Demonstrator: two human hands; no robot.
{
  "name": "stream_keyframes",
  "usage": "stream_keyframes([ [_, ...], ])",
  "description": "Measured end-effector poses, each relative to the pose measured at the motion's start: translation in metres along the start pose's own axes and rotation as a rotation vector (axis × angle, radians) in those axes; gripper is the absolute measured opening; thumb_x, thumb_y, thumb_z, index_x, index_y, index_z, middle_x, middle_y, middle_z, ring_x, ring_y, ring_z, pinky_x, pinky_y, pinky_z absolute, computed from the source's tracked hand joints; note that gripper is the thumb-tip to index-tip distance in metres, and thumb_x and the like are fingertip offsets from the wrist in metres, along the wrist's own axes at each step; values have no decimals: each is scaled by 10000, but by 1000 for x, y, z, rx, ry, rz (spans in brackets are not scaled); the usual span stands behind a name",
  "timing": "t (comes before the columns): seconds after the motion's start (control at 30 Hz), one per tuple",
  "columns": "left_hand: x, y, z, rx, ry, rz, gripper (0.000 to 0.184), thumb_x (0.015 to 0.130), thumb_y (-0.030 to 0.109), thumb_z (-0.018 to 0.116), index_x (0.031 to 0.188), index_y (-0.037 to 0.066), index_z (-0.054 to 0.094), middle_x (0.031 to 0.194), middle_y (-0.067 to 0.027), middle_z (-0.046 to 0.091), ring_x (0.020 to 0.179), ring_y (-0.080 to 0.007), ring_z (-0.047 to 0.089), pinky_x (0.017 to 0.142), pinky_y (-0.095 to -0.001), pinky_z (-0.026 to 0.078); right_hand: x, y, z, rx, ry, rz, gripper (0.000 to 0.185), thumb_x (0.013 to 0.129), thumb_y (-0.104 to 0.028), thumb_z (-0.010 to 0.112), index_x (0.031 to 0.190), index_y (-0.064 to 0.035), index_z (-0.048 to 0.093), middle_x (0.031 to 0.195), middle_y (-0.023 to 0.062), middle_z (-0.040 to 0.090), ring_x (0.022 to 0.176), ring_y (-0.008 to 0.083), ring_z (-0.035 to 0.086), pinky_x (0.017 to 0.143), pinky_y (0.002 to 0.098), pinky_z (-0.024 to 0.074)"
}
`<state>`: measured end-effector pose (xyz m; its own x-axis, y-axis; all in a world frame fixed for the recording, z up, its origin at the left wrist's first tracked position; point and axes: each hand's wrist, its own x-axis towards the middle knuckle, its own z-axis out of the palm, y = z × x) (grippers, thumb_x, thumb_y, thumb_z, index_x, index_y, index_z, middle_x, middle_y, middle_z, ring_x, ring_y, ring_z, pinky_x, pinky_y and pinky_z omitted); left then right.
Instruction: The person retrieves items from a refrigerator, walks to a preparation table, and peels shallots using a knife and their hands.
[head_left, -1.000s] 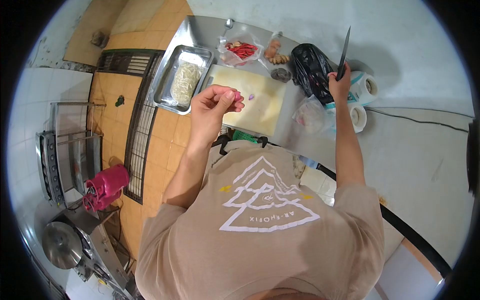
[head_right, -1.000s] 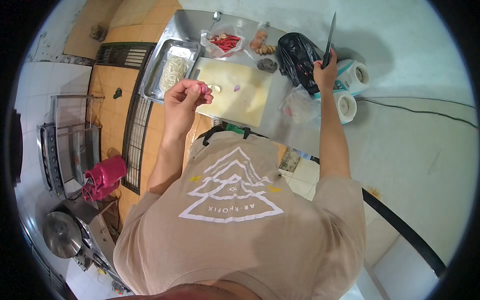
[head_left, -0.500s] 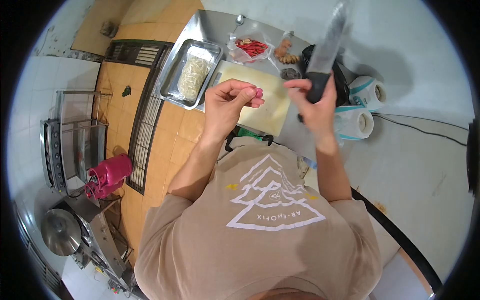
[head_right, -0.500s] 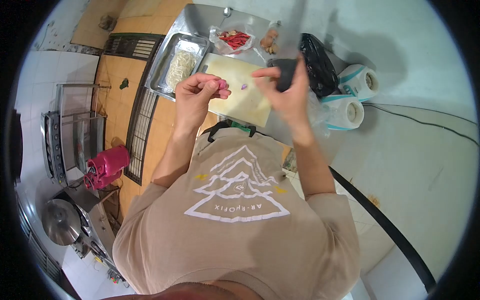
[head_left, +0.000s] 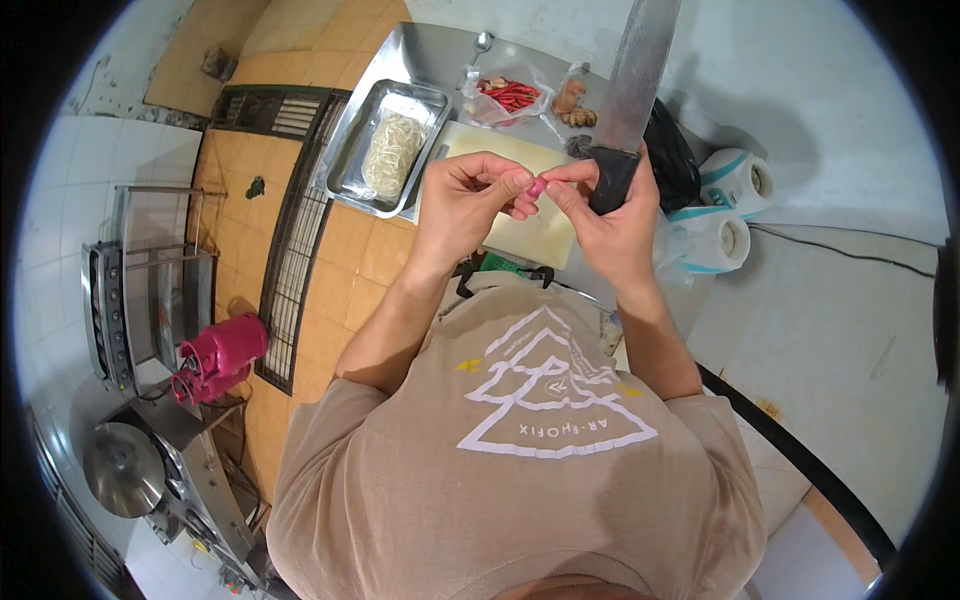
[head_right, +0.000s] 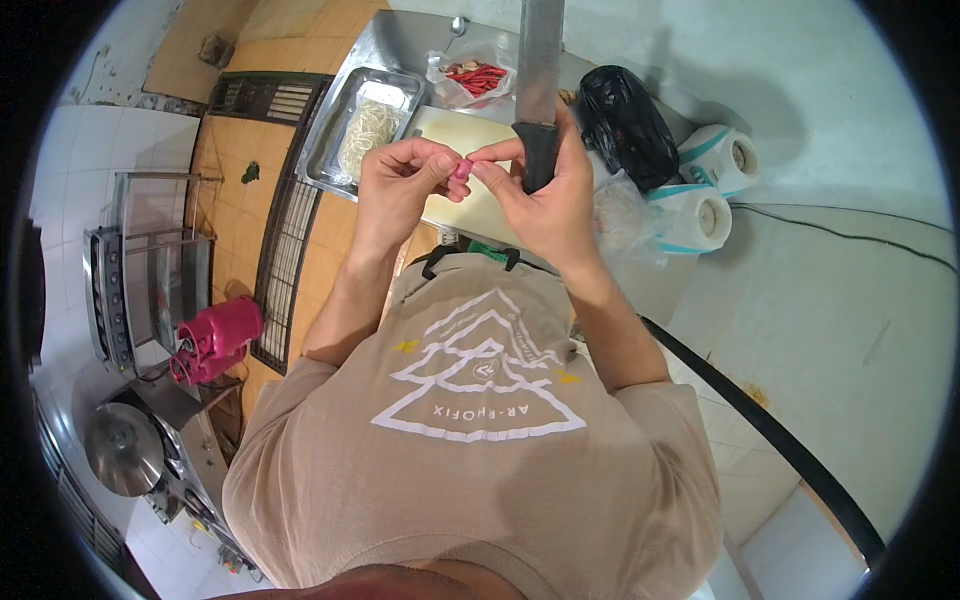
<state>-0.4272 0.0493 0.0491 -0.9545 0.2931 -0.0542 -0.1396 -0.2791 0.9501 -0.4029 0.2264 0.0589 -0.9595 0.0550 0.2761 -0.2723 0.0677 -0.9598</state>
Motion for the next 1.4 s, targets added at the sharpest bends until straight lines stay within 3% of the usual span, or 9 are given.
stream_keyframes([
  [0.07, -1, 2, -2, 14, -7, -18, 144, 947, 85, 664, 928, -50, 707, 817, -114, 721, 689, -159, 695, 617, -277, 581, 0, 5, 3, 23, 38, -42, 646, 816, 18, 755, 1342, 31, 380, 813, 24, 712, 547, -3, 449, 484, 164, 333],
  [0.6, -7, 10, -2, 79, 22, -67, 171, 914, 57, 700, 1052, -44, 693, 910, -139, 742, 801, -184, 736, 614, -271, 604, -3, -9, 15, -23, 66, -20, 734, 800, 54, 675, 1427, 61, 293, 798, 18, 655, 552, -2, 453, 496, 169, 353],
  [1.0, -11, 10, -3, 15, -43, 44, 214, 836, -70, 734, 1041, -43, 680, 946, -131, 736, 887, -183, 722, 793, -285, 597, -5, -16, 17, 116, 88, 47, 656, 815, 61, 679, 1359, 38, 313, 835, 47, 656, 620, 17, 507, 540, 174, 399],
  [1.4, -16, 18, -2, -114, -95, -2, 390, 809, -108, 724, 1179, -19, 637, 1052, -150, 726, 963, -176, 704, 884, -317, 575, 0, -25, 14, 110, 111, 13, 608, 811, 55, 679, 1318, 14, 347, 828, 58, 661, 625, 22, 520, 551, 179, 402],
])
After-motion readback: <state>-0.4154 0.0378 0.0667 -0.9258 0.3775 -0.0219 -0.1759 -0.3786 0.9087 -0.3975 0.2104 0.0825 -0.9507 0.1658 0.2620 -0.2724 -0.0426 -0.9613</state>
